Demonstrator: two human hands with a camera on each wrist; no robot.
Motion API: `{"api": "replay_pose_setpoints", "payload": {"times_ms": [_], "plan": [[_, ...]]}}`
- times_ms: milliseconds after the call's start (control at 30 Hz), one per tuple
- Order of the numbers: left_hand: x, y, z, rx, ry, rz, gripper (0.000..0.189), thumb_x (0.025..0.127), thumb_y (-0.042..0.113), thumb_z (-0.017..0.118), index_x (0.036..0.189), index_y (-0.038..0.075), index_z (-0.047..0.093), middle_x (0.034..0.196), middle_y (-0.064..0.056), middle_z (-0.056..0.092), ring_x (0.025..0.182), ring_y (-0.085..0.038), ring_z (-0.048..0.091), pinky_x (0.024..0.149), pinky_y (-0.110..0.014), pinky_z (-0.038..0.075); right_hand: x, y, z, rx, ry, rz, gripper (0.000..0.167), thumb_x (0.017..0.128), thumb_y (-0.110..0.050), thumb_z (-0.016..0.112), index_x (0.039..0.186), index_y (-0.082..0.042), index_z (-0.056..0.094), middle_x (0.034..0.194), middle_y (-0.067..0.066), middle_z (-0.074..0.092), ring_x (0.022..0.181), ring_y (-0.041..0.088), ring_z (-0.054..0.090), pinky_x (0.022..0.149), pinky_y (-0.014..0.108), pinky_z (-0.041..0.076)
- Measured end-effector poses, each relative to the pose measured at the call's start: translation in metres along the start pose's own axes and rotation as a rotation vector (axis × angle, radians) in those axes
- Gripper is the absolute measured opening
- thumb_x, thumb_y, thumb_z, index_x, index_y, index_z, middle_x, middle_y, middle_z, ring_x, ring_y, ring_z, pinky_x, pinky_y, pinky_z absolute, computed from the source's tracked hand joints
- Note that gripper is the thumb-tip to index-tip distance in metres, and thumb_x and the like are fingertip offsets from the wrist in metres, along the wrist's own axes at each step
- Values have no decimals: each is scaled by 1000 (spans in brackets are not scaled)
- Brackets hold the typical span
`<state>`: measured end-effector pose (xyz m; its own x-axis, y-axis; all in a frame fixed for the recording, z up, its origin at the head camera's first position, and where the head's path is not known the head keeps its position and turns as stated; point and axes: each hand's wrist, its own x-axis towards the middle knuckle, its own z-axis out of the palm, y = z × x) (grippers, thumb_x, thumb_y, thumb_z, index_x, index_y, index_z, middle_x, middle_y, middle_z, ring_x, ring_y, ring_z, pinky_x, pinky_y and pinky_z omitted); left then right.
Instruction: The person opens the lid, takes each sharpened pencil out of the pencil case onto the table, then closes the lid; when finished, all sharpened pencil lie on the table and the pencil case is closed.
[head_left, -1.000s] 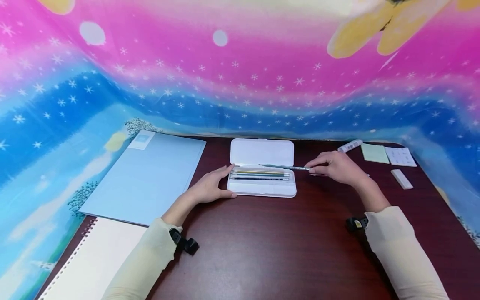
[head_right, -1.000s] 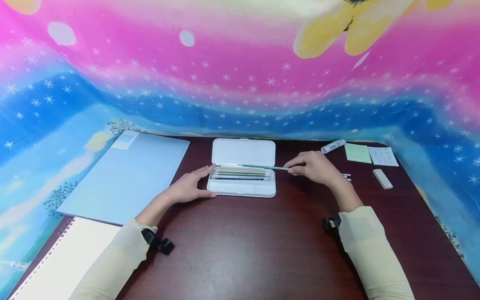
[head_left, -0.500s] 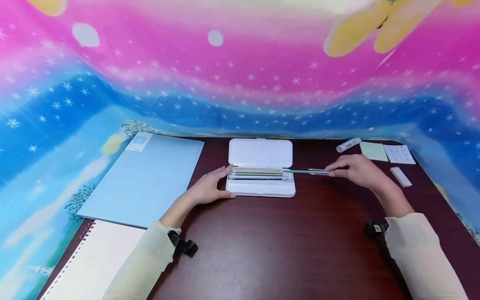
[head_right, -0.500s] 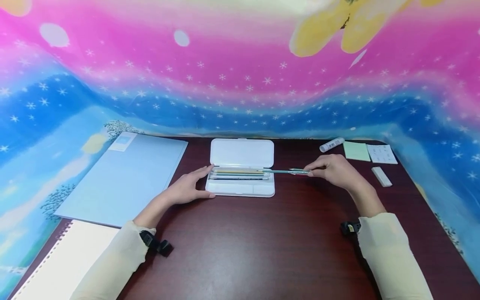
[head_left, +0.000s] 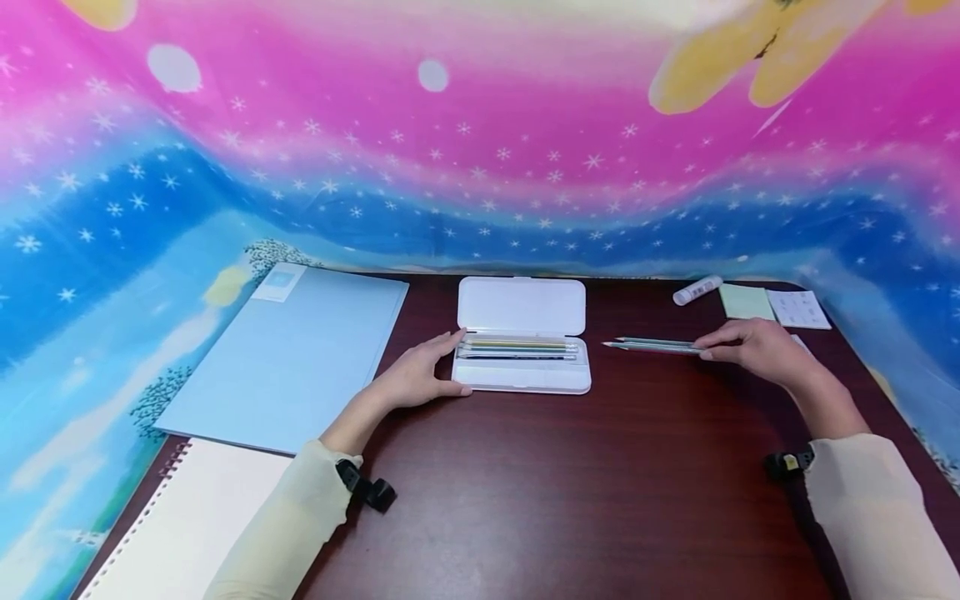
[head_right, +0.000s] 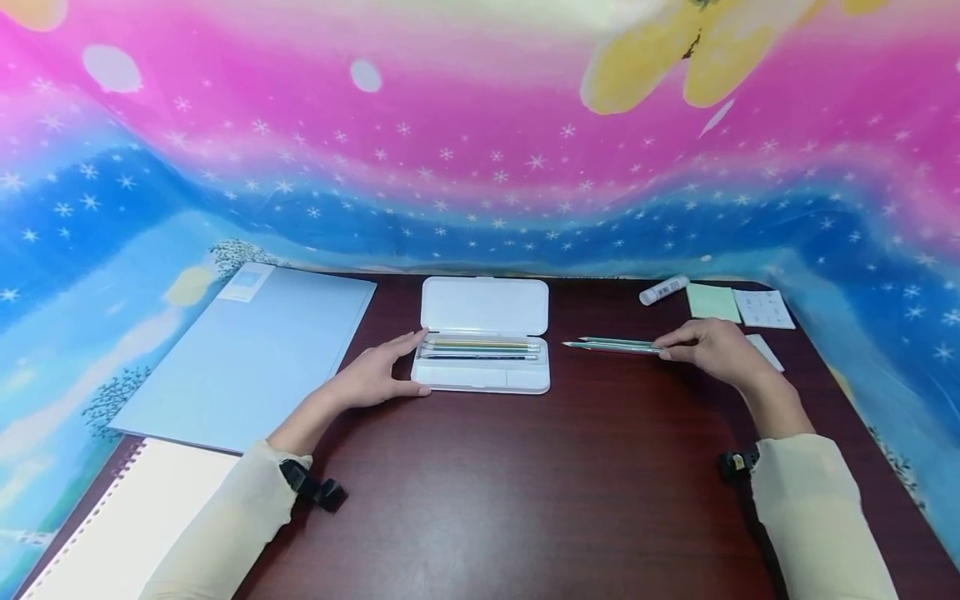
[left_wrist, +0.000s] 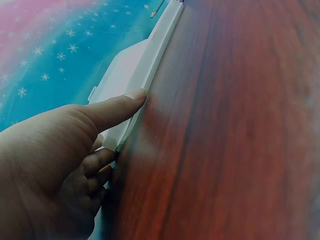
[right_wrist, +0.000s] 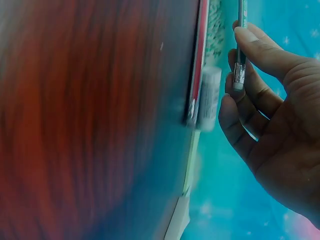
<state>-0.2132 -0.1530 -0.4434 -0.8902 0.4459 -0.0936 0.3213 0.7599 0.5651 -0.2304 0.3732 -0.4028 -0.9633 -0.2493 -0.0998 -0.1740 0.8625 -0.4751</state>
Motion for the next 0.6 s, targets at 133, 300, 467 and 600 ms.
{"api": "replay_pose_setpoints", "payload": {"times_ms": [133,300,467,600], "plan": [[1,1,1,2,0,4,98,87,47,78,163,19,23,167,-14,29,154,-34,29,121,-54,31,-5,13,-2,-8,-3,34,21,96,-31,71,112,-22,81,116,11,73,104,26,66,83,36,52],[1,-1,2,2,-7,-2,99,86,47,78,163,20,22,167,-13,28,154,-33,28,122,-53,31,-8,25,-1,-3,-1,46,21,95,-33,72,111,-22,81,118,13,73,109,32,66,84,37,53],[0,-4,2,2,-13,-20,99,86,48,78,163,22,21,168,-11,27,155,-32,27,122,-53,30,-5,30,0,1,-6,46,21,94,-32,74,110,-21,82,118,15,73,108,32,67,83,36,54],[2,-3,2,3,-12,-18,99,86,49,78,163,22,22,168,-11,27,155,-31,27,122,-52,30,-3,31,0,1,-11,44,22,94,-30,74,111,-18,81,119,16,71,107,32,65,81,35,53]]}}
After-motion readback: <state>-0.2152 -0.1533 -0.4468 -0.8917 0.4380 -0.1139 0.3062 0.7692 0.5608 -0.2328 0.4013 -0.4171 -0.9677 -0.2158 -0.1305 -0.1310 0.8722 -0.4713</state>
